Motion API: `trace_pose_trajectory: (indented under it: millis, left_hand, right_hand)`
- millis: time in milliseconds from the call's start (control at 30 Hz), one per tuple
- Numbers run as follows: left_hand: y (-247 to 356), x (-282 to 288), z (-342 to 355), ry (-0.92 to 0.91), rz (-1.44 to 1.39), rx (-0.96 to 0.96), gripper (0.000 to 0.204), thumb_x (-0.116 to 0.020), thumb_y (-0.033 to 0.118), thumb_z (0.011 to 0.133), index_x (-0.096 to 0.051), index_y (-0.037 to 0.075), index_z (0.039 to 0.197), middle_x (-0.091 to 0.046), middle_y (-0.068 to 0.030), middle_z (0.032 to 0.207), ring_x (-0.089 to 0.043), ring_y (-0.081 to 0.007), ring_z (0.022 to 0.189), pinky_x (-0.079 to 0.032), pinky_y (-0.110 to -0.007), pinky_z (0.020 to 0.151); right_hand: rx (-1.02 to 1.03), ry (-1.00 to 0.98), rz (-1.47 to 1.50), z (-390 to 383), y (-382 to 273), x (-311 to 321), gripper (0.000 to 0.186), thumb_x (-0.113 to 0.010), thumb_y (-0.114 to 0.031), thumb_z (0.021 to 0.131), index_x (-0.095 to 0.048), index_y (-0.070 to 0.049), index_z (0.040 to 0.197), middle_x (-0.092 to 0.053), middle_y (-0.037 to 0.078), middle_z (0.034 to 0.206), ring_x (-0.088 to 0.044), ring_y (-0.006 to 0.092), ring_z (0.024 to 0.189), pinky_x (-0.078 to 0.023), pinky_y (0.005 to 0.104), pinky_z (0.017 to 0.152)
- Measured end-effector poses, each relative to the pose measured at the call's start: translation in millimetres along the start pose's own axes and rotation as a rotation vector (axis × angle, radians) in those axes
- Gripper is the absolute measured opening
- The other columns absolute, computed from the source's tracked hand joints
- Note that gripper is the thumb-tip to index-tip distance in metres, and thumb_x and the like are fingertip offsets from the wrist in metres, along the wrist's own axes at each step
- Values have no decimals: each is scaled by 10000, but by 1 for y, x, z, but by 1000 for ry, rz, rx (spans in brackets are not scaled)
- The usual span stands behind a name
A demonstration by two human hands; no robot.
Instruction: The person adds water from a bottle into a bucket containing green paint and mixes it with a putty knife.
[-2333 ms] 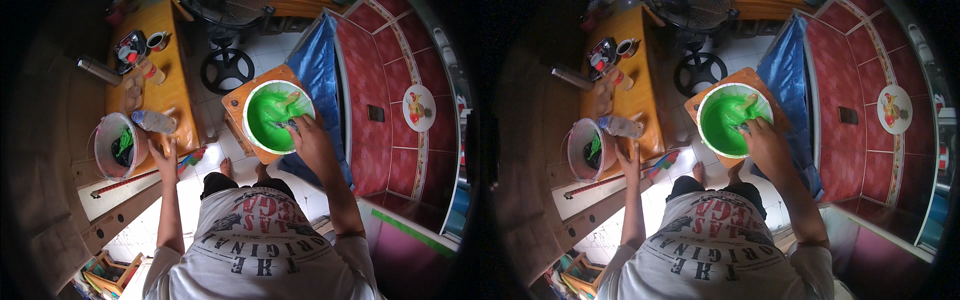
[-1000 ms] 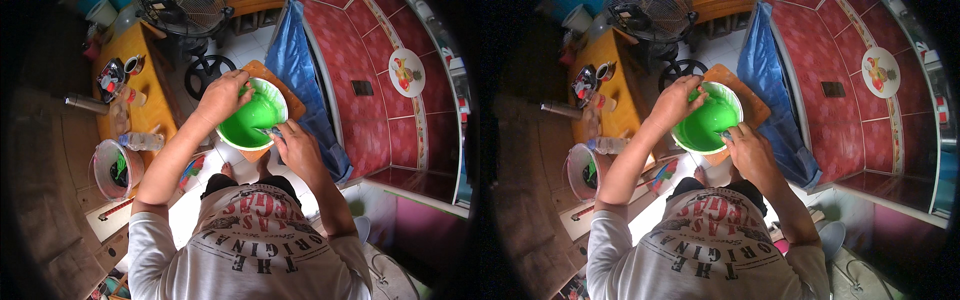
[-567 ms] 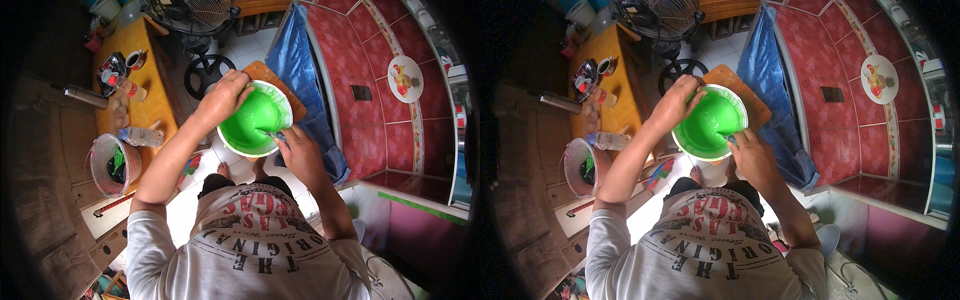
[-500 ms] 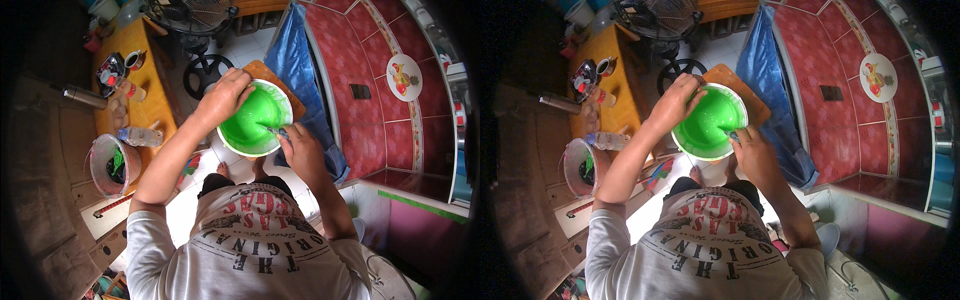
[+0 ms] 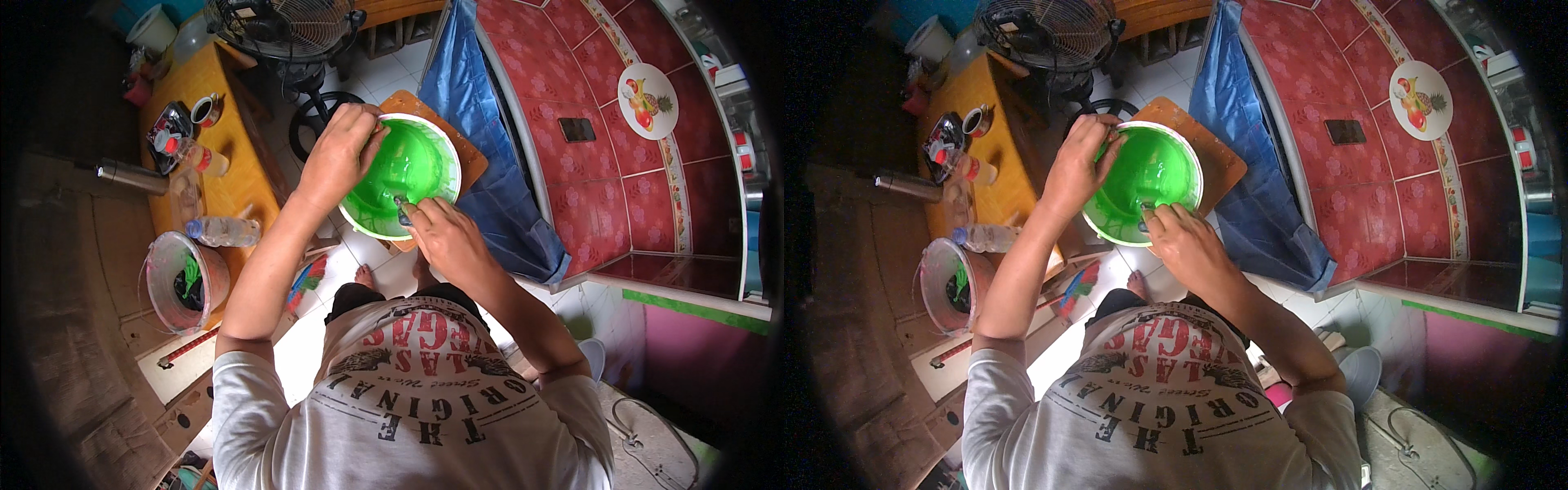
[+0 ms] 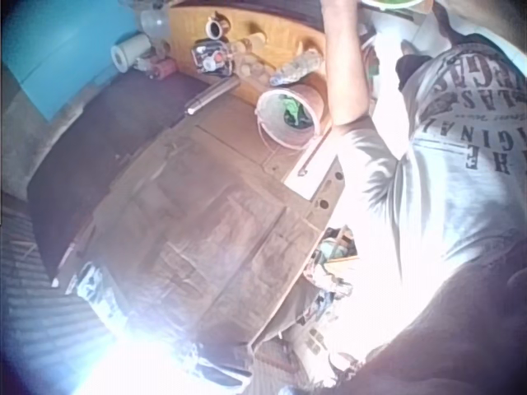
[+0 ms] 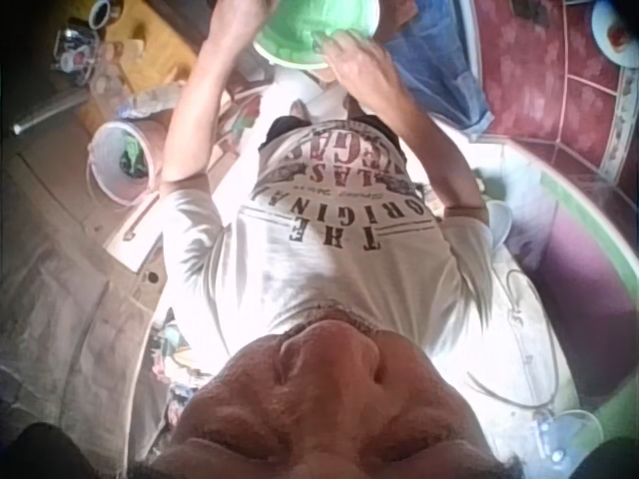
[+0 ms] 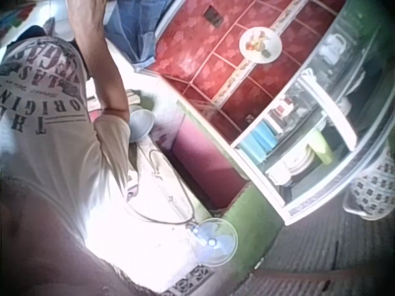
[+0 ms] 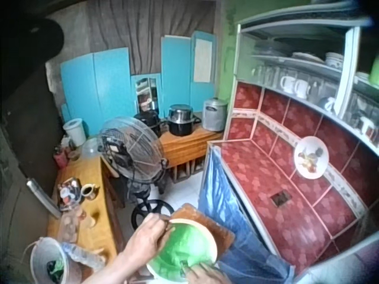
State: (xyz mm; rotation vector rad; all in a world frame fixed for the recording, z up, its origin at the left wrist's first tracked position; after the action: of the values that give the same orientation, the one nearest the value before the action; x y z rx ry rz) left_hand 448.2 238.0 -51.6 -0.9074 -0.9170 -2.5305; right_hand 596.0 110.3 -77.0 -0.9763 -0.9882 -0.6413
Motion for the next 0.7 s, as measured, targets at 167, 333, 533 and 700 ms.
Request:
trace_pose_trajectory:
  millis: [167, 333, 533, 700]
  left_hand:
    - [8, 0, -3, 6, 4, -12, 177, -719, 18, 860, -588, -33, 968, -646, -152, 1050, -606, -353, 951, -508, -419, 817]
    - [6, 1, -7, 33, 11, -28, 173, -720, 16, 860, -593, -33, 966, -649, -156, 1054, -610, -351, 941, -511, -416, 808]
    - [4, 4, -11, 51, -3, 3, 172, -719, 13, 861, -598, -37, 971, -654, -157, 1059, -618, -344, 929, -514, -409, 802]
    - [6, 7, -14, 65, 17, -18, 169, -718, 7, 859, -597, -39, 967, -655, -156, 1055, -623, -341, 935, -517, -404, 807]
  right_hand:
    - [-45, 119, -86, 9, 14, 13, 386, -683, -123, 887, -621, 43, 1229, -605, 116, 1019, -629, 279, 965, -554, 372, 810]
    - [74, 111, -127, 24, 11, -6, 395, -642, -76, 838, -636, 37, 1217, -613, 106, 1016, -626, 254, 963, -559, 360, 808]
    - [218, 43, -89, 6, -9, -16, 388, -614, -80, 820, -647, 32, 1190, -614, 88, 979, -627, 235, 947, -559, 357, 809]
    - [100, 122, -96, 16, 6, 2, 402, -699, -82, 852, -630, -2, 1240, -590, 86, 973, -612, 254, 919, -538, 372, 786]
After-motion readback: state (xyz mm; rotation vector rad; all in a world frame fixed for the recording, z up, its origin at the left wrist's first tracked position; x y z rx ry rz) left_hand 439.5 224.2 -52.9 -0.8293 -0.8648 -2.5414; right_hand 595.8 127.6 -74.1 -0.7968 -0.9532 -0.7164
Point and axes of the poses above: each hand's wrist, its own z-axis towards the middle knuckle, its own x-axis out of the back of the hand, y = z × x, the point moved 5 cm from there along z, towards the middle knuckle
